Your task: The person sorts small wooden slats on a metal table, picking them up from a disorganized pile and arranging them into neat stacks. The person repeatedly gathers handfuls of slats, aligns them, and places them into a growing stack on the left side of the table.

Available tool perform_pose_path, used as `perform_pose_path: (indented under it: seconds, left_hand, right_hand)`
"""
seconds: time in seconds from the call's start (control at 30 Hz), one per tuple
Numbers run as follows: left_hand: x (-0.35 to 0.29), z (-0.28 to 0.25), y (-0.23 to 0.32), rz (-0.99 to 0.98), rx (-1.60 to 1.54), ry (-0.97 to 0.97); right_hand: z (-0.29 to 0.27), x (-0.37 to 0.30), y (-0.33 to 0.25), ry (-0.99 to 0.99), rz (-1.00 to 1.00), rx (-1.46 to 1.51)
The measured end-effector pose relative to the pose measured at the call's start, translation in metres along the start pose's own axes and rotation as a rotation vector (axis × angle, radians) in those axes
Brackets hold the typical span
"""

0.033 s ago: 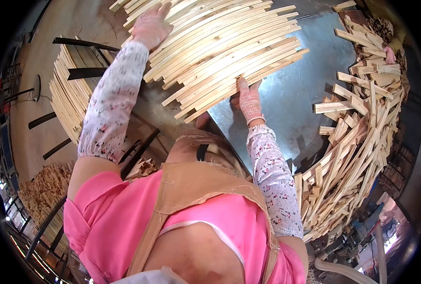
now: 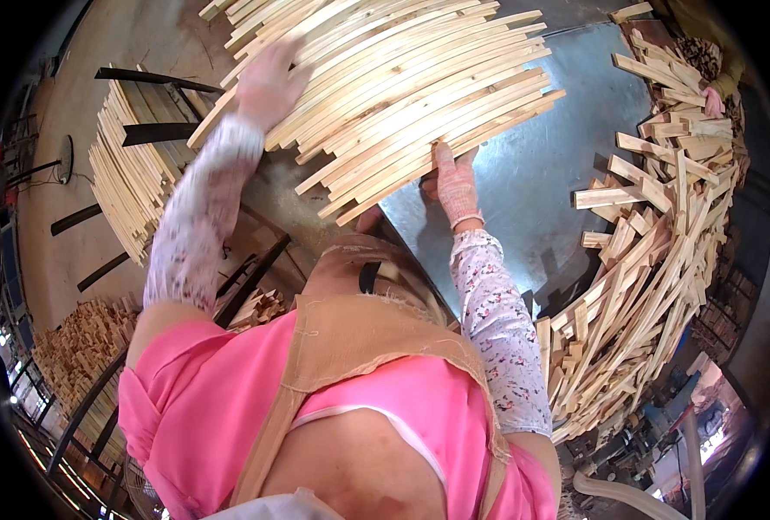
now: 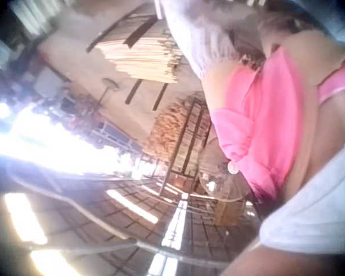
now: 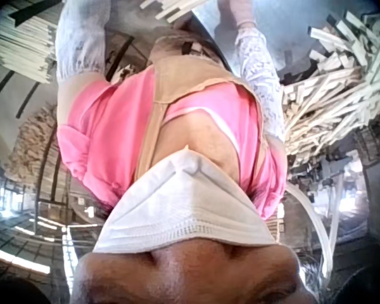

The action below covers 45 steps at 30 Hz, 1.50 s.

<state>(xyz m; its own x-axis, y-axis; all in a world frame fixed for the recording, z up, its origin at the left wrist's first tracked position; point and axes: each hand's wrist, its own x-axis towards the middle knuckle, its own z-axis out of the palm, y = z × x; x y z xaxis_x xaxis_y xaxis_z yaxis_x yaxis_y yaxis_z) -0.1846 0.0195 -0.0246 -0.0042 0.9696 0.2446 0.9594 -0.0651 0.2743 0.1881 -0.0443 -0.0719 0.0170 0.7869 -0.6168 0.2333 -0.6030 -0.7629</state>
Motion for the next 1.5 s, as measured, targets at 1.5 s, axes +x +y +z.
perform_pose_path:
  seconds: [1.5]
  left_hand:
    - [-0.19,-0.079,0.08,-0.45,-0.768,0.107]
  right_hand:
    - [-0.037,-0.007,0.043,-0.171,0.118,0.084]
